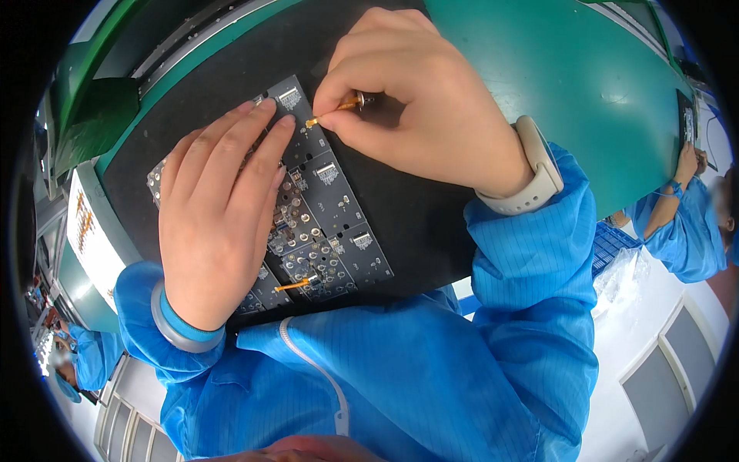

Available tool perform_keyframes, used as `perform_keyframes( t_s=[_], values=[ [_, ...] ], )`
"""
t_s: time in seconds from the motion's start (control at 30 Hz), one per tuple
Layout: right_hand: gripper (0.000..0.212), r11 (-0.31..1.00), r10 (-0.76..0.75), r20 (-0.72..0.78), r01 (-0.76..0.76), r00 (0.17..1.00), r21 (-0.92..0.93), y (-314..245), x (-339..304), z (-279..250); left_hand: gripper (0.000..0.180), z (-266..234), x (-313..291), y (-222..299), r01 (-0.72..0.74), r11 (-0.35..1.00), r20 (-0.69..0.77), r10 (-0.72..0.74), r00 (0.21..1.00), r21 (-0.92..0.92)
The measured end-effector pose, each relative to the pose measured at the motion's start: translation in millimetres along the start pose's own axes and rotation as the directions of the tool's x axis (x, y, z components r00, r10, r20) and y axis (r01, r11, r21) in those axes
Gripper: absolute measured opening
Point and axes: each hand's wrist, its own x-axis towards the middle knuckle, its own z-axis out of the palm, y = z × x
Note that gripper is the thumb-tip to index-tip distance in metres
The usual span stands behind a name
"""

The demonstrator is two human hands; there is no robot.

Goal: The person retrieves a tray of circuit boards, attaches ribbon cables from a storage tray onto the boards by hand, and passes the completed tray down the assembly line.

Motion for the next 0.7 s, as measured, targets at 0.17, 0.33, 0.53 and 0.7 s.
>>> perform_keyframes(
  t_s=[0.17,0.33,0.53,0.7],
  values=[
    [0.012,1.000,0.003,0.003,-0.003,1.000,-0.021,-1.6,-1.9,-1.9,0.043,2.3,0.4,1.1,-0.021,1.000,-0.008,0.021,1.000,0.021],
    [0.012,1.000,-0.004,-0.006,0.004,1.000,-0.018,-0.7,-4.0,-4.7,0.044,1.2,4.3,6.2,-0.022,0.999,0.003,0.022,1.000,0.034],
    [0.015,1.000,0.007,0.006,-0.007,1.000,-0.023,-2.0,-0.2,-4.7,0.042,2.5,6.4,11.6,-0.023,0.991,0.013,0.022,1.000,0.133],
    [0.015,0.997,0.072,-0.030,-0.073,0.997,-0.017,5.5,-8.1,-8.7,0.034,7.6,-0.3,-0.5,-0.098,0.995,-0.230,0.099,0.968,0.016]
  ],
)
